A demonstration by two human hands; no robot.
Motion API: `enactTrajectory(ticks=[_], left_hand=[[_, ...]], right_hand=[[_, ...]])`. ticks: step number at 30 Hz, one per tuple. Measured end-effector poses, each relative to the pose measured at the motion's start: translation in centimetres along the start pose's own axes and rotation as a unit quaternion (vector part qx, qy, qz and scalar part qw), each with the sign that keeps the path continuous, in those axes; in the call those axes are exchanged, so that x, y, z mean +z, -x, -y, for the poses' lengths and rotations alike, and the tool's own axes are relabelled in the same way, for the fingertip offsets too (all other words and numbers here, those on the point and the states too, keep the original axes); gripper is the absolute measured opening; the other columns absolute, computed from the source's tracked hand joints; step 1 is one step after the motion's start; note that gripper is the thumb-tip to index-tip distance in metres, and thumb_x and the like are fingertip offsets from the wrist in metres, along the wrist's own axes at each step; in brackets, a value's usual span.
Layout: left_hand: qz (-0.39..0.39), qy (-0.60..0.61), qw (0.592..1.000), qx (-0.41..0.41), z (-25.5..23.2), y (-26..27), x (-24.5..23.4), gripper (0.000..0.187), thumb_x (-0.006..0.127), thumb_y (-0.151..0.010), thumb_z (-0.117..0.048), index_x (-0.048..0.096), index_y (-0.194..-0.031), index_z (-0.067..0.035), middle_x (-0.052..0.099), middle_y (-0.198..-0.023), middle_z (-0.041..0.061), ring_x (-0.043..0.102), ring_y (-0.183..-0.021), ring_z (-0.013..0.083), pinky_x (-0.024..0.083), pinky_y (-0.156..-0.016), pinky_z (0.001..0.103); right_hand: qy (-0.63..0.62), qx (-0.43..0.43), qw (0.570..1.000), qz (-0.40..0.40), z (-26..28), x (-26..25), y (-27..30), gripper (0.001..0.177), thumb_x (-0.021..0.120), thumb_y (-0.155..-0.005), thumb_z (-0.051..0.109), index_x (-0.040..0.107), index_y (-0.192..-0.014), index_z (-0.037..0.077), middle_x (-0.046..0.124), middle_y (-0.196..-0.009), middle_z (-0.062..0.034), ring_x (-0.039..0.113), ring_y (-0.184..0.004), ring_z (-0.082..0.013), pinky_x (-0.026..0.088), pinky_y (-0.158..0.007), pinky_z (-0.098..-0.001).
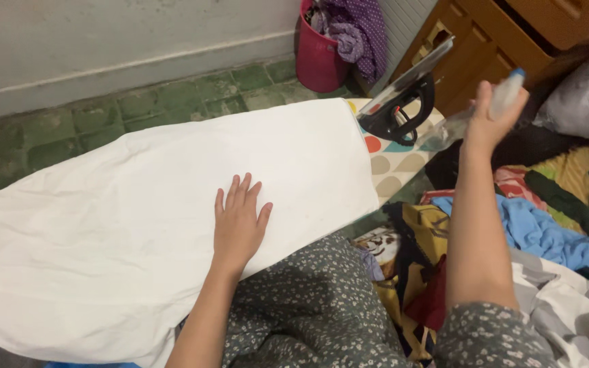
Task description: The person irons a white shirt on an ironing board. They repeatedly smooth the fabric, use a spray bottle to apply water, and move the iron across different sections of the shirt.
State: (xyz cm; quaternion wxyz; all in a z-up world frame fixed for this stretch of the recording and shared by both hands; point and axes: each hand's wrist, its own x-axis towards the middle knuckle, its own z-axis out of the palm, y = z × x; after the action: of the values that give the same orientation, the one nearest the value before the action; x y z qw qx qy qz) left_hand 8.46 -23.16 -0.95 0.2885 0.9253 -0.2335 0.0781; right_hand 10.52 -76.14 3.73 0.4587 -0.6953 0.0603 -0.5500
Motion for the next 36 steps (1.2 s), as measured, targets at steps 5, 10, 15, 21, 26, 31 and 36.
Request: enactTrajectory(ticks=[5, 10, 15, 21, 26, 31, 36], left_hand=[[-0.006, 0.013, 1.000, -0.004, -0.2, -0.1, -0.2, 0.048, 0.057, -0.099, -0.033, 0.059, -0.136, -0.004, 0.044, -0.156, 0.015, 0.031, -0.149, 0.0304, 0.017, -0.121, 0.054], [-0.023, 0.011, 1.000, 0.003, -0.2, 0.2, -0.3, 0.045, 0.058, -0.100, -0.031, 0.060, -0.136, -0.004, 0.048, -0.154, 0.015, 0.035, -0.148, 0.0309, 0.020, -0.121, 0.054], [-0.048, 0.070, 0.996, 0.013, -0.2, 0.2, -1.0, 0.037, 0.058, -0.101, -0.027, 0.065, -0.130, -0.006, 0.055, -0.149, 0.014, 0.041, -0.145, 0.0315, 0.023, -0.121, 0.054], [-0.105, 0.099, 0.988, 0.057, 0.5, 4.8, -3.1, 0.027, 0.061, -0.102, -0.020, 0.070, -0.126, -0.011, 0.065, -0.140, 0.007, 0.054, -0.140, 0.0273, 0.033, -0.122, 0.051], [-0.109, 0.035, 0.992, 0.058, 2.0, 12.0, -4.6, 0.039, 0.073, -0.090, -0.026, 0.064, -0.126, -0.014, 0.063, -0.140, 0.007, 0.053, -0.136, 0.0261, 0.034, -0.116, 0.052], [-0.137, -0.132, 0.981, 0.025, 3.7, 16.6, -4.2, 0.052, 0.070, -0.089, -0.018, 0.056, -0.139, -0.014, 0.052, -0.149, 0.005, 0.049, -0.140, 0.0252, 0.033, -0.117, 0.052], [-0.217, -0.170, 0.959, -0.072, 5.0, 18.9, -4.4, 0.061, 0.065, -0.081, -0.001, 0.055, -0.139, -0.016, 0.053, -0.149, 0.005, 0.049, -0.142, 0.0248, 0.035, -0.118, 0.051]], right_hand=[[0.029, 0.106, 0.994, 0.024, -6.8, 1.2, -3.5, 0.046, 0.083, -0.103, 0.024, 0.049, -0.130, 0.008, 0.060, -0.098, -0.0038, 0.062, -0.081, -0.0158, 0.051, -0.071, -0.0288], [0.097, 0.048, 0.985, 0.134, -7.9, 0.4, -3.0, 0.053, 0.090, -0.099, 0.012, 0.052, -0.136, 0.005, 0.064, -0.124, -0.0051, 0.063, -0.115, -0.0179, 0.053, -0.100, -0.0347], [0.144, 0.116, 0.970, 0.160, -6.1, -0.1, -2.1, 0.065, 0.087, -0.095, 0.008, 0.049, -0.147, 0.006, 0.059, -0.137, -0.0099, 0.058, -0.126, -0.0216, 0.049, -0.109, -0.0369], [0.102, -0.026, 0.988, 0.114, 2.9, -2.9, 4.7, 0.061, 0.067, -0.102, -0.006, 0.044, -0.158, 0.003, 0.051, -0.158, -0.0161, 0.053, -0.148, -0.0278, 0.045, -0.127, -0.0379], [0.246, 0.011, 0.917, 0.313, 13.2, -0.3, 14.8, 0.035, 0.078, -0.092, 0.012, 0.065, -0.124, 0.006, 0.060, -0.118, -0.0109, 0.058, -0.104, -0.0243, 0.050, -0.096, -0.0390], [0.270, -0.163, 0.785, 0.533, 19.5, 4.4, 19.4, 0.044, 0.084, -0.069, 0.028, 0.073, -0.109, 0.015, 0.067, -0.123, -0.0048, 0.062, -0.117, -0.0278, 0.049, -0.095, -0.0467], [0.333, -0.202, 0.729, 0.563, 21.4, 6.3, 18.9, 0.032, 0.082, -0.073, 0.020, 0.076, -0.104, 0.020, 0.071, -0.117, 0.0009, 0.064, -0.116, -0.0226, 0.049, -0.100, -0.0460]])
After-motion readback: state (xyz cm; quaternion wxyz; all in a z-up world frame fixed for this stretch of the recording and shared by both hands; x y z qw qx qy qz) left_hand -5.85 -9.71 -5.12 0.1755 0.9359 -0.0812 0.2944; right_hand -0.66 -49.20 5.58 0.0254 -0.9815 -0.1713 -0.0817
